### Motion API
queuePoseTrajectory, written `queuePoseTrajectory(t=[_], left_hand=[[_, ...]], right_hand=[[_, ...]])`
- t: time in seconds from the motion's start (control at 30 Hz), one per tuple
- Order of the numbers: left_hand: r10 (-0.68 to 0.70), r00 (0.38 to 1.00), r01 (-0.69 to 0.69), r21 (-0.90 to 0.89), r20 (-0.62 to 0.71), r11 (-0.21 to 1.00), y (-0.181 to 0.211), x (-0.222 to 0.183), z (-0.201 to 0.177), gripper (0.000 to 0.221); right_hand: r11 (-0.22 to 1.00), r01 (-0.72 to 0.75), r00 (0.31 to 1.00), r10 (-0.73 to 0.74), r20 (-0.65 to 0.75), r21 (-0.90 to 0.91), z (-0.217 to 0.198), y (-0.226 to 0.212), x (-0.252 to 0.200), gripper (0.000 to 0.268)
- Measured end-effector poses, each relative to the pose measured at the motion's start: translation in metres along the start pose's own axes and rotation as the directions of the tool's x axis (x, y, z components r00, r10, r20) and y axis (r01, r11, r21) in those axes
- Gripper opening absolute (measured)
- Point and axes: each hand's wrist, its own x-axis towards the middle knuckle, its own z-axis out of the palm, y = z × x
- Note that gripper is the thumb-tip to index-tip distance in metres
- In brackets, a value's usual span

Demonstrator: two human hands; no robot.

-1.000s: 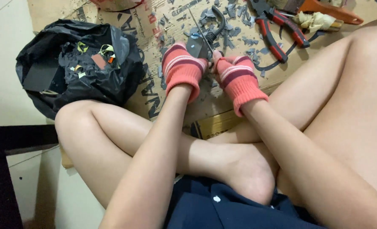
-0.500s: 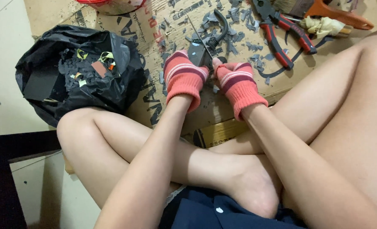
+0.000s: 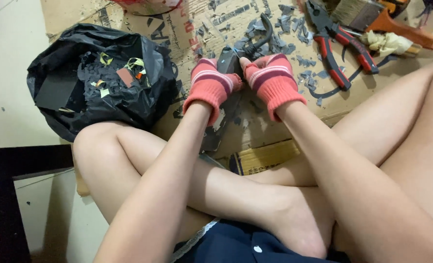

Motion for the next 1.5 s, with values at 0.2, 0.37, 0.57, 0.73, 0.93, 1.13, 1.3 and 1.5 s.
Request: queuePoseTrajectory(t=[0.2, 0.37, 0.57, 0.73, 0.93, 1.13, 1.3, 1.5], left_hand=[[0.115, 0.955, -0.173, -0.2, -0.273, 0.965, -0.043, 0.073, 0.033, 0.091], [0.09, 0.957, -0.168, -0.271, -0.277, 0.948, -0.039, 0.057, 0.032, 0.093], [0.083, 0.972, -0.125, -0.184, -0.222, 0.975, -0.031, 0.05, 0.027, 0.078], [0.053, 0.975, -0.097, -0.201, -0.218, 0.975, -0.03, 0.041, 0.024, 0.077], [0.093, 0.958, -0.189, -0.354, -0.271, 0.916, -0.032, 0.039, 0.028, 0.085], [0.073, 0.957, -0.126, -0.176, -0.28, 0.976, -0.039, 0.045, 0.028, 0.073], [0.065, 0.955, -0.125, -0.193, -0.288, 0.973, -0.039, 0.044, 0.027, 0.072], [0.068, 0.956, -0.129, -0.201, -0.284, 0.971, -0.039, 0.045, 0.03, 0.072]], right_hand=[[0.973, 0.127, 0.987, -0.142, -0.07, -0.191, 0.002, 0.007, 0.018, 0.028], [0.814, 0.316, 0.933, -0.36, 0.004, -0.488, -0.021, 0.0, 0.019, 0.029], [0.527, 0.448, 0.855, -0.488, 0.175, -0.722, -0.046, -0.01, 0.048, 0.017], [0.521, 0.345, 0.858, -0.513, 0.037, -0.781, -0.089, -0.018, 0.071, 0.043], [0.877, 0.361, 0.93, -0.362, 0.059, -0.316, -0.079, -0.032, 0.031, 0.03], [0.823, 0.518, 0.853, -0.476, 0.215, -0.233, -0.041, -0.035, 0.032, 0.036], [0.85, 0.492, 0.862, -0.447, 0.237, -0.186, -0.04, -0.025, 0.059, 0.026], [0.9, 0.435, 0.889, -0.424, 0.176, -0.032, -0.027, -0.005, 0.071, 0.017]])
